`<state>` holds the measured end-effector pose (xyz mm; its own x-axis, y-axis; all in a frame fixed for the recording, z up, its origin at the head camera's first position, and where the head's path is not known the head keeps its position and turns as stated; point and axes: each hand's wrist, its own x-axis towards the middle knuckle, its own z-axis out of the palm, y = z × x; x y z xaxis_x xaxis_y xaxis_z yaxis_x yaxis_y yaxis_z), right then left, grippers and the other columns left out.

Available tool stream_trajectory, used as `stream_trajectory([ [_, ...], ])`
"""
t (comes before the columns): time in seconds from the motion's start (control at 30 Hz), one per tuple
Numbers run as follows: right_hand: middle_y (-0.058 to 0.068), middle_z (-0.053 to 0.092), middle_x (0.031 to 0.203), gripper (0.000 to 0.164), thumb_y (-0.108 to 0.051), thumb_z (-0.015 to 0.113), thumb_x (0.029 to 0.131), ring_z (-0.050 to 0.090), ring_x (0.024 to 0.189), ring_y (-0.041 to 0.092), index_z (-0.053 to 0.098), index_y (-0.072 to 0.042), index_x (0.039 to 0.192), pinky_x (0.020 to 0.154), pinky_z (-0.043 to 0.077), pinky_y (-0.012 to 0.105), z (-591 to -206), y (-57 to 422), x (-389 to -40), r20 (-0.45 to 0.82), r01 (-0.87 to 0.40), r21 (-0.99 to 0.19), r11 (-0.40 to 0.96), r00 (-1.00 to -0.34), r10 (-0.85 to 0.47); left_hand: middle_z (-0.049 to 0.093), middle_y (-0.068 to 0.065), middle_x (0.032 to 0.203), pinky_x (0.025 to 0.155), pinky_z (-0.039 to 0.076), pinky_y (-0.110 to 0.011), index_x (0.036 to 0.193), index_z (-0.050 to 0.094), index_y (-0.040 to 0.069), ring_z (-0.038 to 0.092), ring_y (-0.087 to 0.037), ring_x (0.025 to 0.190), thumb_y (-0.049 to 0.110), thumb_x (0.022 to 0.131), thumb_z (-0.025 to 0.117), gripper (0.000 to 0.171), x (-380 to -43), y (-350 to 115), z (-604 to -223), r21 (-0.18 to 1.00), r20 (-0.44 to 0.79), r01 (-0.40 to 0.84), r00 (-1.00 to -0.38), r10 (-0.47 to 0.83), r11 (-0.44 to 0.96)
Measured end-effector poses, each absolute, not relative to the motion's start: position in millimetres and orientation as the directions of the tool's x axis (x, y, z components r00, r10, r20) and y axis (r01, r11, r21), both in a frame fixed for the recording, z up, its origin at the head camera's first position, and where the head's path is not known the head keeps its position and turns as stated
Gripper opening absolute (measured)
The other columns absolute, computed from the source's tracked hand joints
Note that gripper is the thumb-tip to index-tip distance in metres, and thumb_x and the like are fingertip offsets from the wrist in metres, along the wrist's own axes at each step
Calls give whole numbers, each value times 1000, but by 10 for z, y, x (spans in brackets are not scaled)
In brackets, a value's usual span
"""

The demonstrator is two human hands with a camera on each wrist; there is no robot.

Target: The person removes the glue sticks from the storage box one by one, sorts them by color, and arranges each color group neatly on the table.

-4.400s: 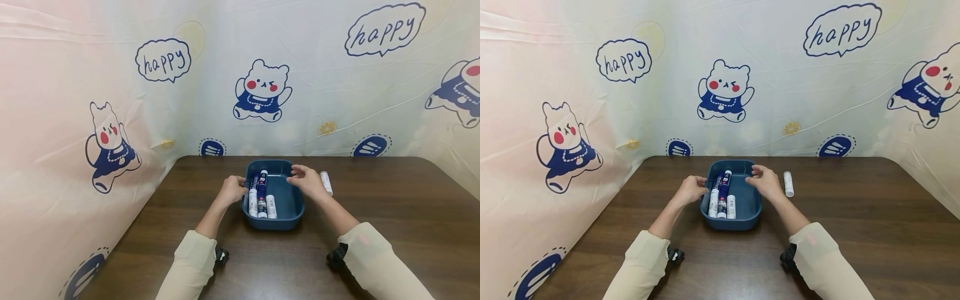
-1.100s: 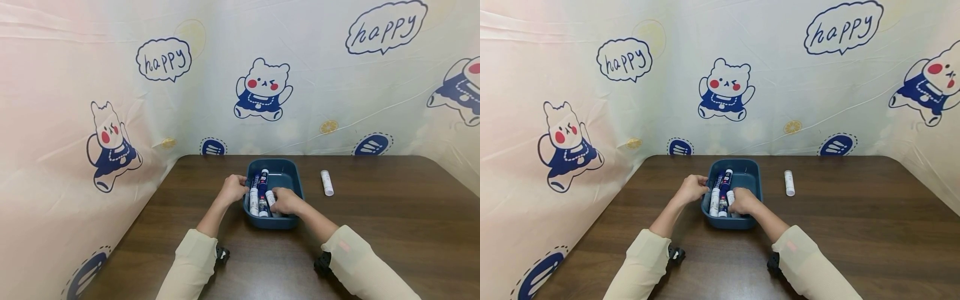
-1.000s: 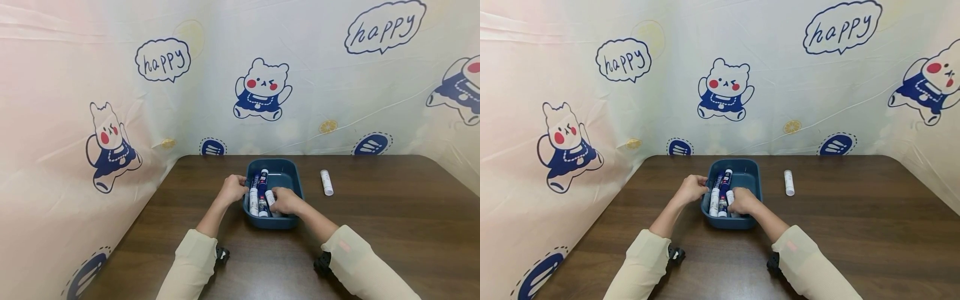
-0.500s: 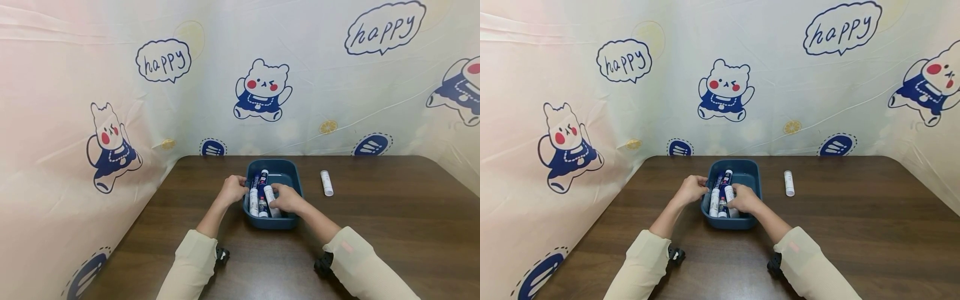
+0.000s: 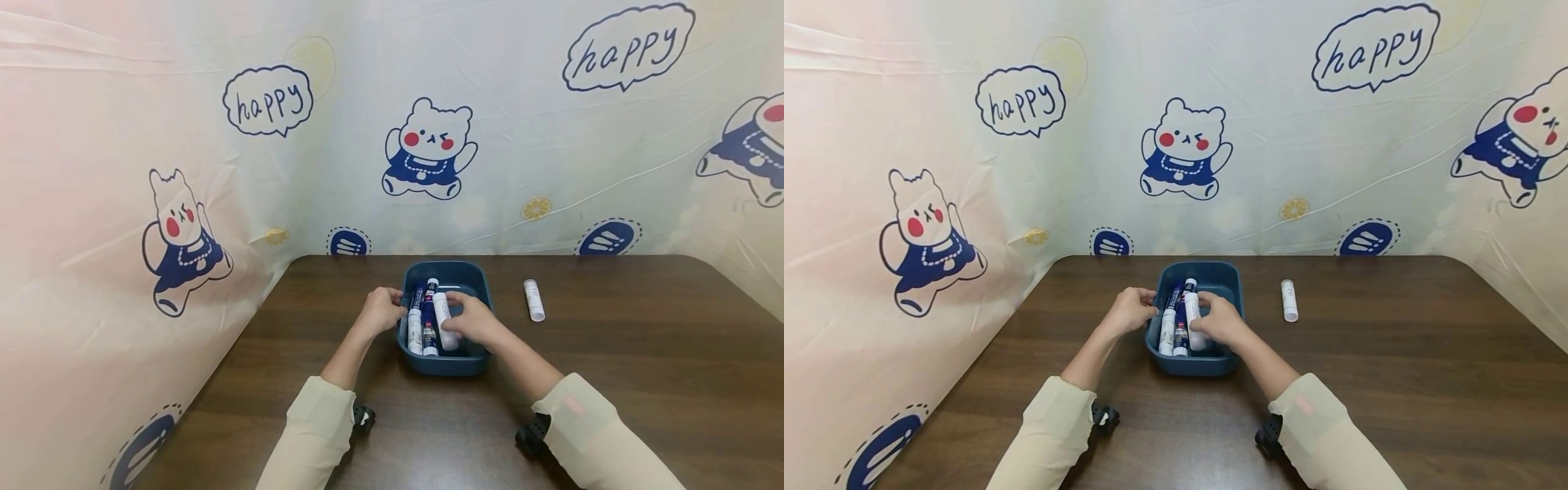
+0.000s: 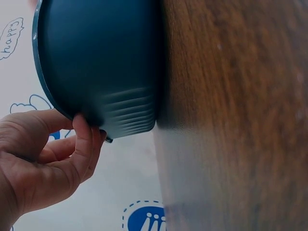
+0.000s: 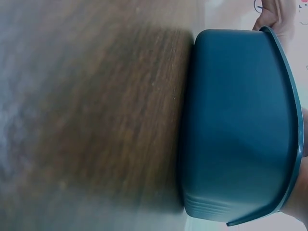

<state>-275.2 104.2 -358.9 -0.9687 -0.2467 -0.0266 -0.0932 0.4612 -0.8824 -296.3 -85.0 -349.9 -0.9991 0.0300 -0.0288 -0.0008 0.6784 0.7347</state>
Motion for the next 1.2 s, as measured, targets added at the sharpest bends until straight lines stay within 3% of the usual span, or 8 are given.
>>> stream_trajectory([
  [0.3, 21, 40, 136, 65, -1, 61, 81, 53, 101, 31, 34, -1, 140, 74, 51, 36, -3583, 1117, -2743, -20, -42, -973, 228, -966, -260, 61, -15, 103, 68, 51, -30, 120, 58, -4, 58, -20, 84, 3, 83, 64, 39, -2979, -875, -3512, 708, 27, 66, -997, 66, 703],
  [0.5, 21, 36, 139, 64, 0, 59, 83, 51, 104, 32, 32, -1, 141, 78, 51, 36, -3567, 1147, -2741, -20, -14, -990, 138, -970, -244, 61, -14, 104, 68, 51, -30, 120, 59, -4, 58, -21, 84, 3, 83, 64, 38, -2980, -871, -3512, 708, 21, 56, -998, 59, 704],
  [0.8, 19, 38, 138, 62, -1, 59, 82, 50, 102, 30, 36, -3, 140, 78, 50, 32, -3565, 1156, -2755, -22, 5, -996, 90, -981, -195, 61, -14, 103, 67, 51, -29, 120, 59, -4, 57, -20, 84, 3, 83, 63, 38, -2972, -865, -3507, 706, 17, 51, -998, 55, 706],
  [1.2, 18, 35, 141, 61, -2, 58, 85, 49, 108, 34, 34, -4, 141, 88, 46, 40, -3520, 1244, -2800, -29, 11, -995, 101, -982, -184, 62, -13, 98, 66, 51, -29, 118, 60, -5, 57, -20, 83, 1, 82, 63, 37, -2989, -862, -3509, 696, 25, 56, -998, 54, 716],
])
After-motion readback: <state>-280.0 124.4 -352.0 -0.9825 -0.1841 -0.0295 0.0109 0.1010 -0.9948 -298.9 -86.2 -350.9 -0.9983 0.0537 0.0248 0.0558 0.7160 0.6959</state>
